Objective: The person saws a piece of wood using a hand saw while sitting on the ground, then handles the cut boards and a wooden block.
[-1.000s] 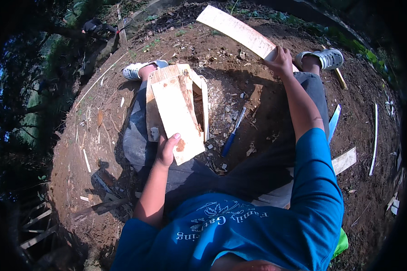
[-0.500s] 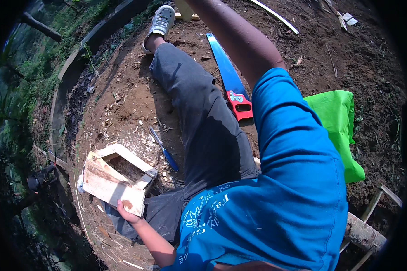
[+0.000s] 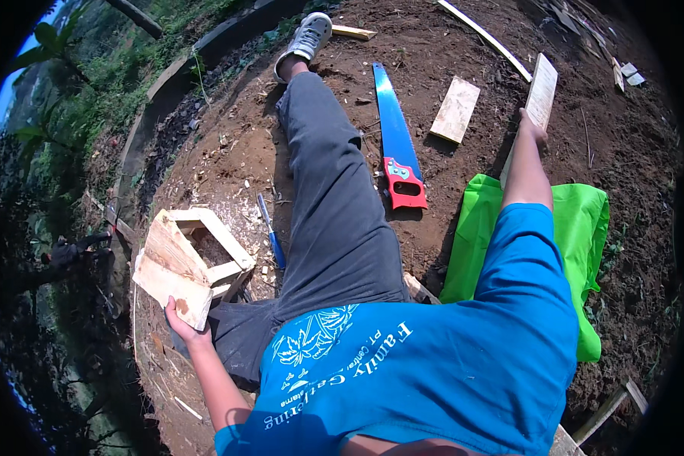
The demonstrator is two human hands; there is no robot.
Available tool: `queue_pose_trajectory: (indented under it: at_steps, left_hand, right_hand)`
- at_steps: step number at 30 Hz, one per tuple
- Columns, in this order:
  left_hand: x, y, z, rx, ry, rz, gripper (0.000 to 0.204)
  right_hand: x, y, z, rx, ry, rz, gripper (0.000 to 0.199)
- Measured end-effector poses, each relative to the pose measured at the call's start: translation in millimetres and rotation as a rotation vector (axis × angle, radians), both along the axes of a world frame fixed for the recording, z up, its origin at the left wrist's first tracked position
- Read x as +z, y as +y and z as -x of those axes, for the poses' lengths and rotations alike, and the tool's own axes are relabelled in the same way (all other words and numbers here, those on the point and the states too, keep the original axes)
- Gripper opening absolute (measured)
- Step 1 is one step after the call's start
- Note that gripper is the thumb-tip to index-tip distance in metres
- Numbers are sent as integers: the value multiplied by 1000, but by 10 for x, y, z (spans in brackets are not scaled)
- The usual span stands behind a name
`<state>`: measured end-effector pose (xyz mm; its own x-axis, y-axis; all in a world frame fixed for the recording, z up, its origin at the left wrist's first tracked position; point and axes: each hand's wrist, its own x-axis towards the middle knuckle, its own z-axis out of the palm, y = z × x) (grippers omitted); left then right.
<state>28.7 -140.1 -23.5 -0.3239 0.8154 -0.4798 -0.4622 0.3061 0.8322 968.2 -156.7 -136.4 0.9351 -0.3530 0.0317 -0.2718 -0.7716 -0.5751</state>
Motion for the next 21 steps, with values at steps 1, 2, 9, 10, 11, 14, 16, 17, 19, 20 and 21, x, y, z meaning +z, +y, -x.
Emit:
queue_pose_trajectory:
  at_steps: [1,2,9,10,11,14,16,17,19,20,21]
  left_hand:
    - [61,-28,29,7,-28,3,59]
    - [171,-48,-50,54,17,6,59]
    - [316,-233,37,-40,336,-24,50]
    - [349,-182,-85,-74,276,-49,48]
    - [259,-202,2,-75,245,-69,45]
    - [128,-51,106,-135,292,-80,38]
    - [175,67,48,-184,300,-122,38]
    - [152,55,108,-181,320,-108,39]
    - [67,-15,254,-151,359,-97,39]
    - [19,-8,276,-133,383,-105,39]
    - [-23,3,320,-122,406,-112,39]
  right_hand:
    - [-110,-27,-26,-48,-25,26,115]
    - [-194,-32,35,-101,-46,53,110]
    - [-367,1175,1676,774,142,281,106]
    - [-452,1263,1883,751,195,358,110]
    - [-519,1328,2053,759,233,487,115]
    - [-685,1193,1882,500,192,367,104]
    - [-608,975,1650,574,193,497,97]
    - [-544,934,1628,640,231,544,93]
    - [-411,1005,1707,776,179,354,94]
    - [-326,1033,1737,848,150,200,94]
    - [-248,1069,1766,913,123,45,95]
